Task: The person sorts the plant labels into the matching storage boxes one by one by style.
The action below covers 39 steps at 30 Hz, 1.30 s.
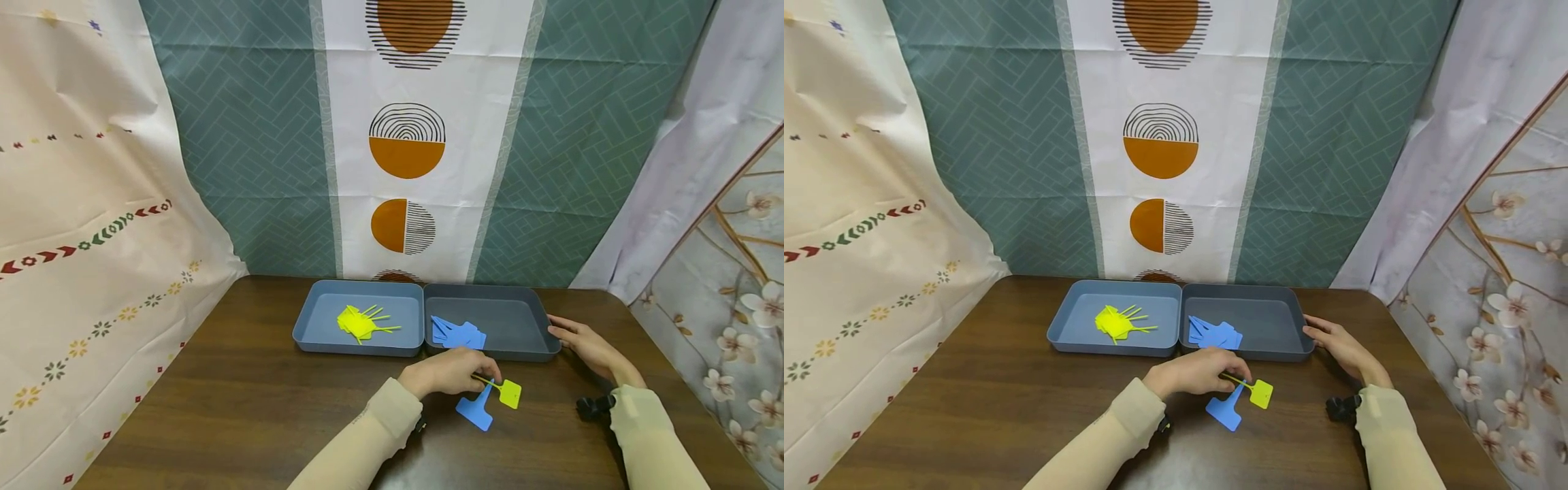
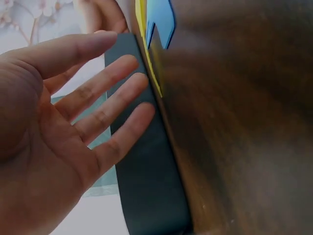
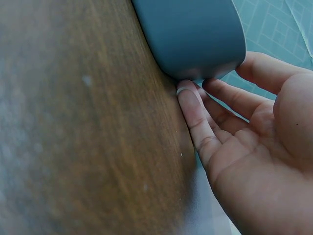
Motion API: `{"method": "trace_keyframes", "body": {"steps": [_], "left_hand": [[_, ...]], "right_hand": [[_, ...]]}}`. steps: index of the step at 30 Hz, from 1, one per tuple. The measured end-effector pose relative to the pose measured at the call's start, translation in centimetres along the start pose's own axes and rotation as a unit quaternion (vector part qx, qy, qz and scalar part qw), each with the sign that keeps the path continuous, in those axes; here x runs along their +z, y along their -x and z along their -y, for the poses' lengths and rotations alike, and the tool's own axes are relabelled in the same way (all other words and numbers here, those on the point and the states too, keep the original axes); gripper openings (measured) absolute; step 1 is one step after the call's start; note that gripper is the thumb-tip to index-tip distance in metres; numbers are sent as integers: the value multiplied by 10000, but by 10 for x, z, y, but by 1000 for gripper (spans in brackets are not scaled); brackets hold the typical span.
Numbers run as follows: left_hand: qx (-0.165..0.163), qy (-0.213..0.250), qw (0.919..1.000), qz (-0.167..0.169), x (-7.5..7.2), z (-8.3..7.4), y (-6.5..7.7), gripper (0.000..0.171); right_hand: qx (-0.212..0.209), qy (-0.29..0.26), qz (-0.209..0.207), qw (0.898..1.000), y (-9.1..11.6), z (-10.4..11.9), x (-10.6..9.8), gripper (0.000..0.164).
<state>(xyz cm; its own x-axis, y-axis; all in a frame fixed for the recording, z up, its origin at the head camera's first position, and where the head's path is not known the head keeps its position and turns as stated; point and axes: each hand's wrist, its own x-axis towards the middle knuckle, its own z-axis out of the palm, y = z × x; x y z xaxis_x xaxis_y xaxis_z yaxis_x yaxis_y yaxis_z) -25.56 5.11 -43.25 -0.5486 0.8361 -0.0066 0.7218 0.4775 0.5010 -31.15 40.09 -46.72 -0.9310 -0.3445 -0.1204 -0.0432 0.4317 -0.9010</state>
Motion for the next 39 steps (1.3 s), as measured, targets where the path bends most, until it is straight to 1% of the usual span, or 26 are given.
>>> {"method": "trace_keyframes", "body": {"steps": [11,17,22,30,34,39], "left_hand": [[-92,-230,9997,51,4,2,-1,30],[-175,-475,9987,66,7,2,-1,30],[-181,-552,9983,33,9,2,-2,30],[-156,-432,9989,-53,9,2,0,33],[-116,-354,9992,-129,7,2,0,32],[-36,-244,9996,-139,6,3,1,29]], "right_hand": [[76,-25,-33,10000,0,2,1,72],[57,0,-14,10000,0,2,1,72],[28,-15,-29,10000,0,1,0,72],[-28,-72,-30,10000,0,-1,-1,72],[-20,-7,-38,10000,-1,-1,-1,72],[-5,47,-31,10000,-1,-1,-1,72]]}}
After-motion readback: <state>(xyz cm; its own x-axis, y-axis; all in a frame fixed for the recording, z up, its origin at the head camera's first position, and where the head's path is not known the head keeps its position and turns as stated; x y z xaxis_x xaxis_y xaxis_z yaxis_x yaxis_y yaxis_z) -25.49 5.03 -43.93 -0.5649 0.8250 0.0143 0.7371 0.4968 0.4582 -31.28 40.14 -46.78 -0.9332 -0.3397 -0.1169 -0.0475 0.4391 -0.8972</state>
